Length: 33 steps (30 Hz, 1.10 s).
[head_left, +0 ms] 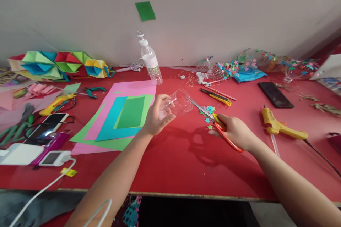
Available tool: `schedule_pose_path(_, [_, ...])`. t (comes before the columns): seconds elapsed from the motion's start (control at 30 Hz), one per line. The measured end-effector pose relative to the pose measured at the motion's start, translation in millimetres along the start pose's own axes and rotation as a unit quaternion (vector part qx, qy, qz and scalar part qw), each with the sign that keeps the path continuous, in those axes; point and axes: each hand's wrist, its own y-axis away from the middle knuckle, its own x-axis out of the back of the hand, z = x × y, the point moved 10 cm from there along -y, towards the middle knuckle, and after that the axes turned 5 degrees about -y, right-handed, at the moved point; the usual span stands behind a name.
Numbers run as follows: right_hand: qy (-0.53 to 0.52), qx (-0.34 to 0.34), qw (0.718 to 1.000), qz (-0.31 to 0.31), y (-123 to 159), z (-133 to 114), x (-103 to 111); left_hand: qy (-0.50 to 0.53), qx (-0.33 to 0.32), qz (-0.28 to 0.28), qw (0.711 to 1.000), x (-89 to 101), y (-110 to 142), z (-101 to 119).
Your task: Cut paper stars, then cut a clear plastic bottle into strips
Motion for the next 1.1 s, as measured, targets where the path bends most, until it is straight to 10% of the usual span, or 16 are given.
schedule_pose_path(0.47, [-0.338, -0.055, 0.922, -0.179, 7.2, -2.0, -31.6, 0.022, 0.194, -0.059, 0.979, -23.8, 7.5, -14.2])
schedule_pose_path(1.1, [-0.269, -0.102, 0.946, -0.152, 7.0, 11.7, -42.0, 0.197, 0.348, -0.071, 0.914, -38.5, 18.9, -50.3])
